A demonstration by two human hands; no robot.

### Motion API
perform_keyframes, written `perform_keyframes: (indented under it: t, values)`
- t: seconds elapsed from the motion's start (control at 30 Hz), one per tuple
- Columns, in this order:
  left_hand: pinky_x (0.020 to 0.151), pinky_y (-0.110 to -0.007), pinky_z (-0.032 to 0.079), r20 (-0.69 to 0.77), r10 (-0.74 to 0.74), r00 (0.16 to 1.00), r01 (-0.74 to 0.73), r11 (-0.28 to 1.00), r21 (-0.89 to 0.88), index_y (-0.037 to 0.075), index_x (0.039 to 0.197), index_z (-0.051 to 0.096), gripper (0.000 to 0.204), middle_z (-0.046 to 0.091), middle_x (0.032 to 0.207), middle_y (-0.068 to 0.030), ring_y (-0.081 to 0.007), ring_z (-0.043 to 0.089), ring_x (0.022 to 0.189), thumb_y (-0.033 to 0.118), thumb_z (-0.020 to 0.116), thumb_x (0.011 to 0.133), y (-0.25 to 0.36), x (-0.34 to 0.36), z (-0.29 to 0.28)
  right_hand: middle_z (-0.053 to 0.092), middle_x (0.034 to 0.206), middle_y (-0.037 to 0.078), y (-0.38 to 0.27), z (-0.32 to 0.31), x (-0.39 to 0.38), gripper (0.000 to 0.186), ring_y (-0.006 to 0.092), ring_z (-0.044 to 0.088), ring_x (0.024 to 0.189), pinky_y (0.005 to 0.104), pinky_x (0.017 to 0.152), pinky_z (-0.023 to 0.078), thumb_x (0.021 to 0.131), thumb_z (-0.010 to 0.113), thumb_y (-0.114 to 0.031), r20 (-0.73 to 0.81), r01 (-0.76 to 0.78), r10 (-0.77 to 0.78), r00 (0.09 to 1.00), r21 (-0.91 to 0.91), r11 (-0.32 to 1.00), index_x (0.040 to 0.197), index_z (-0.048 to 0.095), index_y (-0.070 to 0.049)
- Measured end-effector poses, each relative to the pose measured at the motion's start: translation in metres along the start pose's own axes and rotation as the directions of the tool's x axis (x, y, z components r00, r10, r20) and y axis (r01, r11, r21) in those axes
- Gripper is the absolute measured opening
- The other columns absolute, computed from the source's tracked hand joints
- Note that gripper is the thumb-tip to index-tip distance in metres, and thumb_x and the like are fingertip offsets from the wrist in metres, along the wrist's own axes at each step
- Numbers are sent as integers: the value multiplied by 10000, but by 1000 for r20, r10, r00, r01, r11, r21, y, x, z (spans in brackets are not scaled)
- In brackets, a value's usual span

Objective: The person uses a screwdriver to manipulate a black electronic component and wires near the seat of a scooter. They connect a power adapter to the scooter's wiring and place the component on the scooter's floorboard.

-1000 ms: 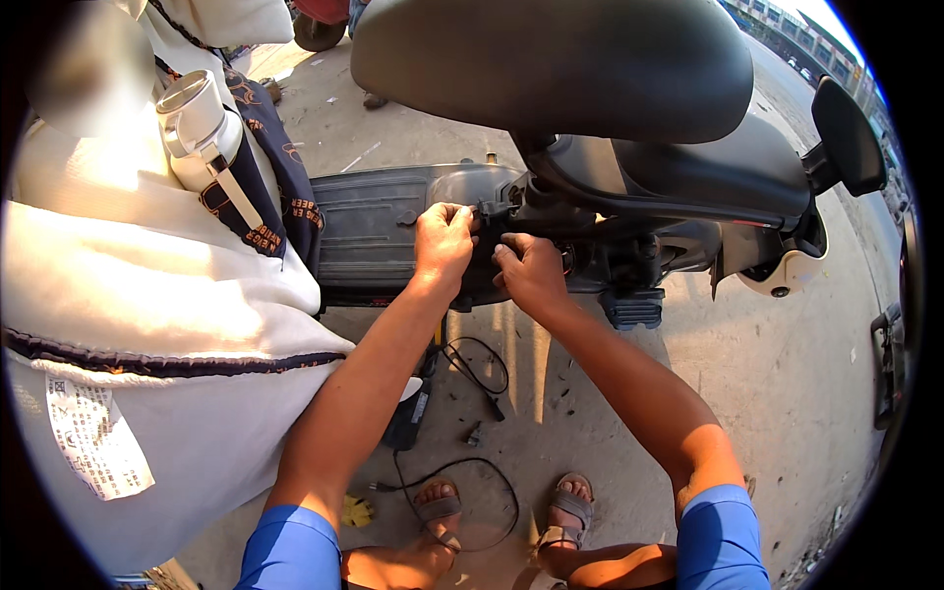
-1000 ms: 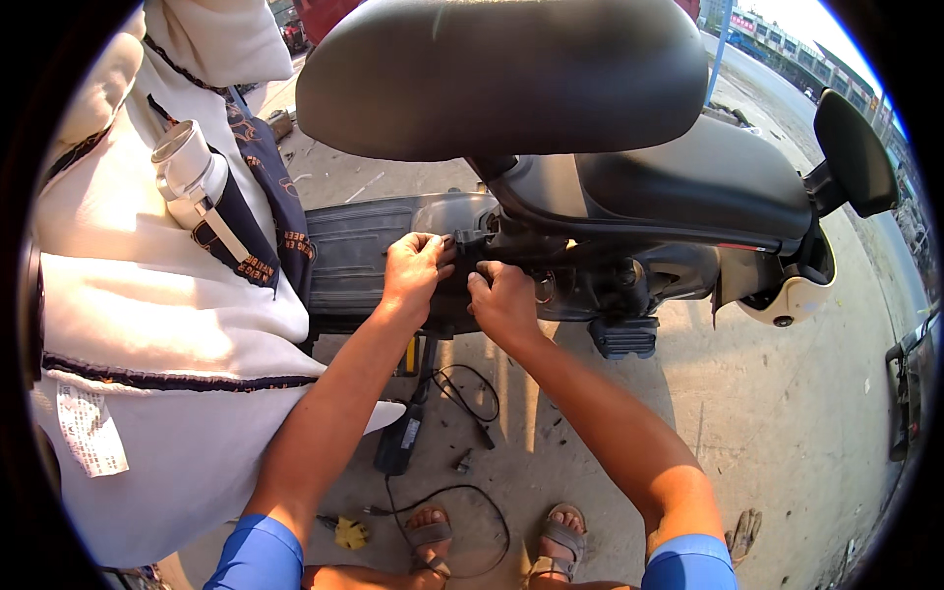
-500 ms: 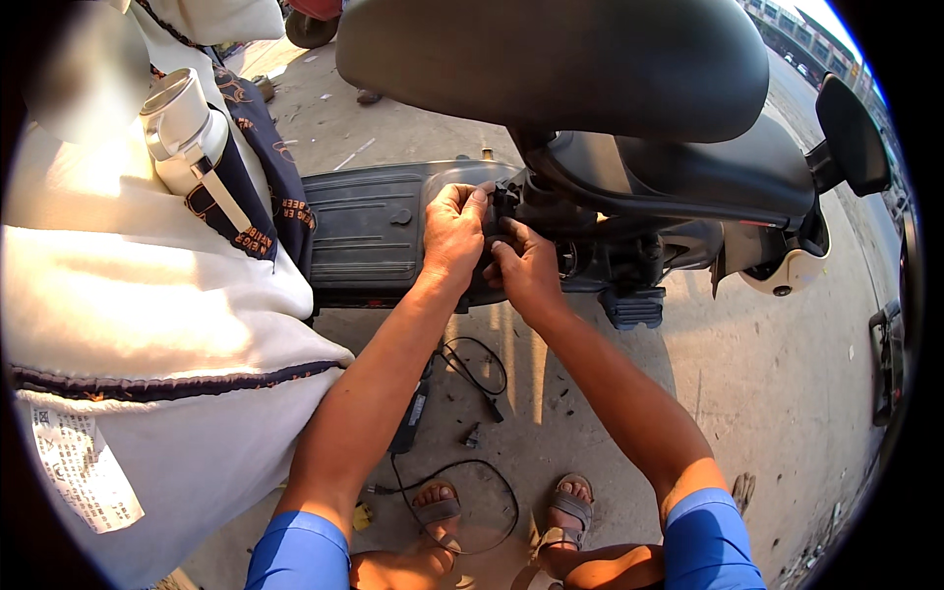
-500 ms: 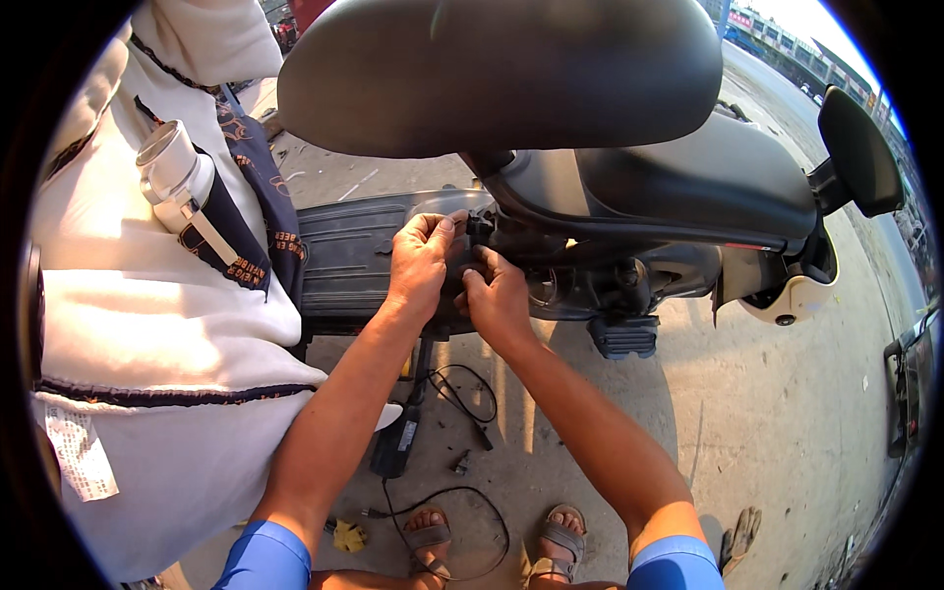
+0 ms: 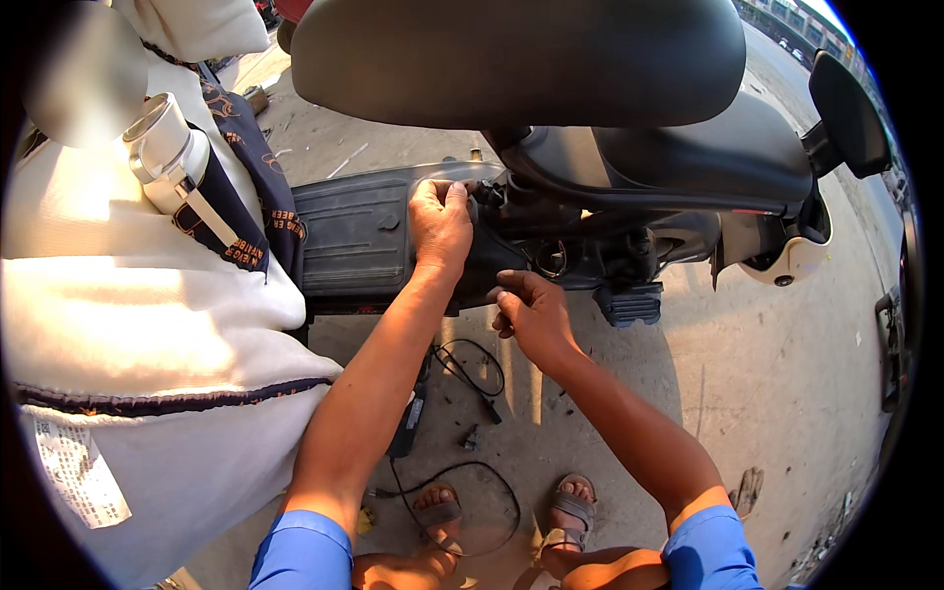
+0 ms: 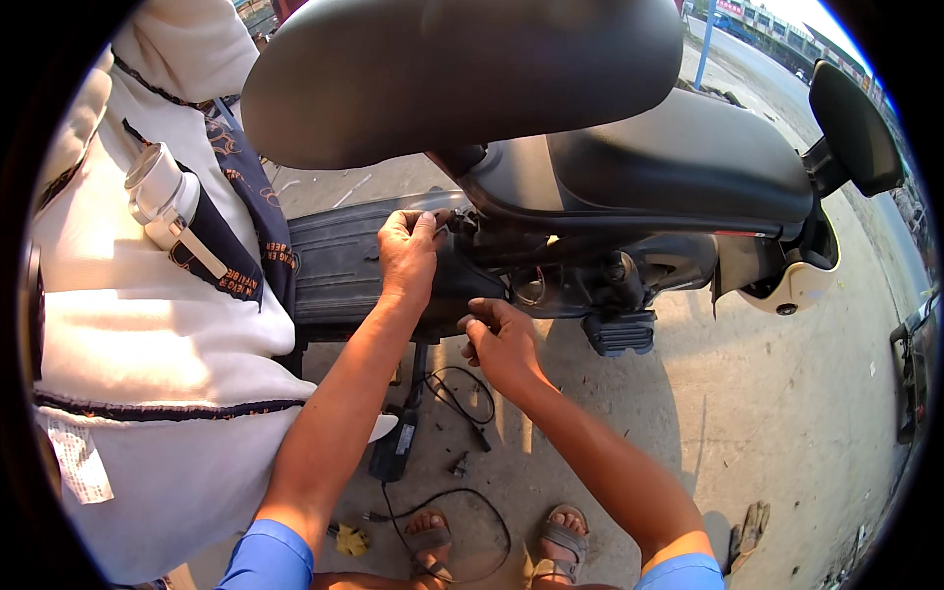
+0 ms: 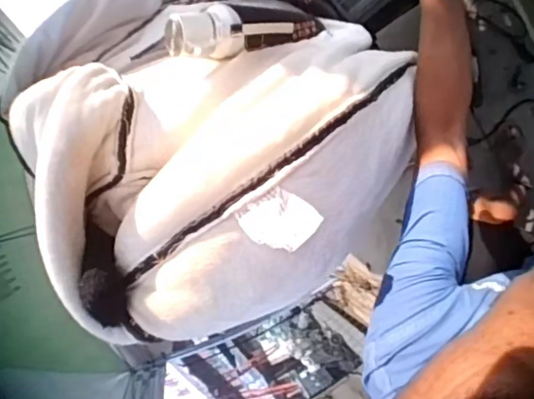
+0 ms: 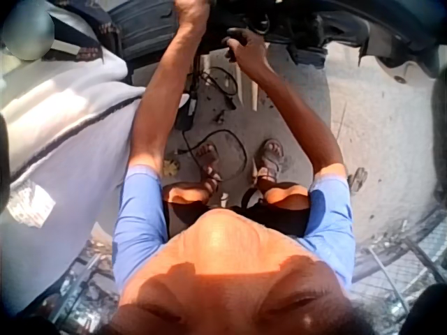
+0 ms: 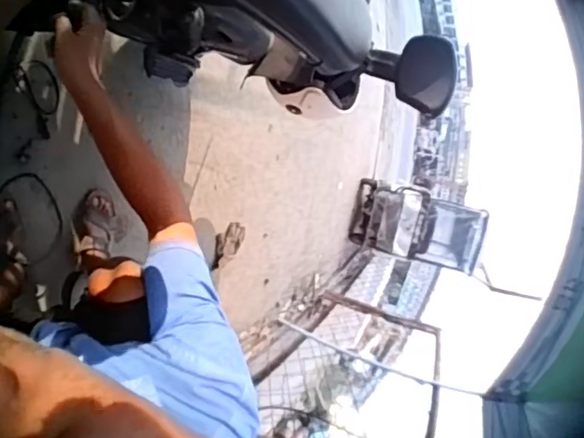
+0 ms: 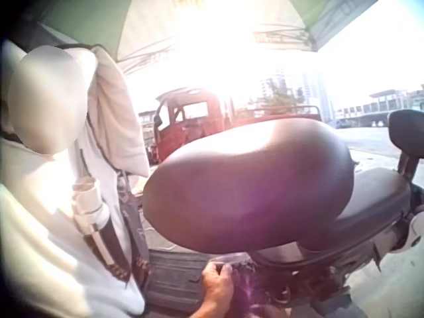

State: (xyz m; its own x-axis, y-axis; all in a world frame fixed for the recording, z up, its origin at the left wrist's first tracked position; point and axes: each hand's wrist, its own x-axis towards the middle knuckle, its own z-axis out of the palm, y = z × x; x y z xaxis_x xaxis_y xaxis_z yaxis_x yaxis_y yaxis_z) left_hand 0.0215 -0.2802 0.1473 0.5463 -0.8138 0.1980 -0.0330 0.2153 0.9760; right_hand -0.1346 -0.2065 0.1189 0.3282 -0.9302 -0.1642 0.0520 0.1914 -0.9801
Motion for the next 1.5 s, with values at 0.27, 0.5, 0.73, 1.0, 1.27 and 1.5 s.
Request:
perform_keyframes:
  t: [0.27, 0.5, 0.73, 1.0, 1.27, 1.5]
  values:
    - [618, -307, 576, -126, -130, 983, 143, 985, 100, -44, 952, 579, 85, 682, 963, -151, -192, 681, 776, 29, 604, 918, 18, 2, -10, 679, 934, 98, 16, -40, -31, 258, 116, 624, 675, 277, 600, 524, 949, 565, -83, -1, -68, 68, 998, 34, 997, 1154, 579, 72]
    - [530, -285, 496, -15, -271, 963, 271, 963, -8, -38, 1024, 526, 187, 639, 955, -167, -155, 580, 653, -100, 505, 848, 16, 13, -21, 681, 921, 109, 25, -52, -41, 255, 118, 624, 673, 286, 601, 526, 941, 562, -70, 25, -77, 75, 997, 59, 995, 1142, 582, 85]
    - [535, -227, 363, 305, -251, 919, 204, 963, 179, -22, 1164, 575, 278, 481, 789, 17, -54, 411, 620, 126, 603, 931, 16, 4, -29, 674, 916, 120, 30, -58, -43, 260, 124, 617, 668, 294, 597, 528, 939, 553, -62, 26, -112, 111, 994, 58, 992, 1145, 577, 94]
    - [597, -213, 363, 447, -108, 888, -29, 957, 288, -51, 1277, 586, 432, 465, 745, 66, -37, 413, 672, 82, 682, 878, 9, 8, -35, 682, 886, 104, 35, -60, -47, 261, 114, 622, 649, 276, 566, 516, 938, 556, -66, 9, -122, 121, 993, 59, 991, 1137, 585, 100]
    - [624, -205, 368, 428, -44, 903, -97, 949, 301, -79, 1212, 609, 383, 462, 748, 67, -38, 408, 677, 66, 686, 865, 6, 14, -22, 681, 901, 104, 40, -63, -49, 246, 115, 621, 666, 283, 585, 519, 952, 552, -58, 12, -142, 141, 990, 56, 988, 1146, 587, 88]
    - [633, -201, 396, 425, -50, 904, -94, 946, 311, -80, 1124, 633, 317, 518, 763, 57, -31, 447, 693, 99, 695, 870, 7, 18, -21, 680, 896, 100, 40, -64, -49, 238, 116, 621, 662, 282, 581, 523, 945, 554, -46, 17, -140, 139, 990, 35, 990, 1140, 591, 86]
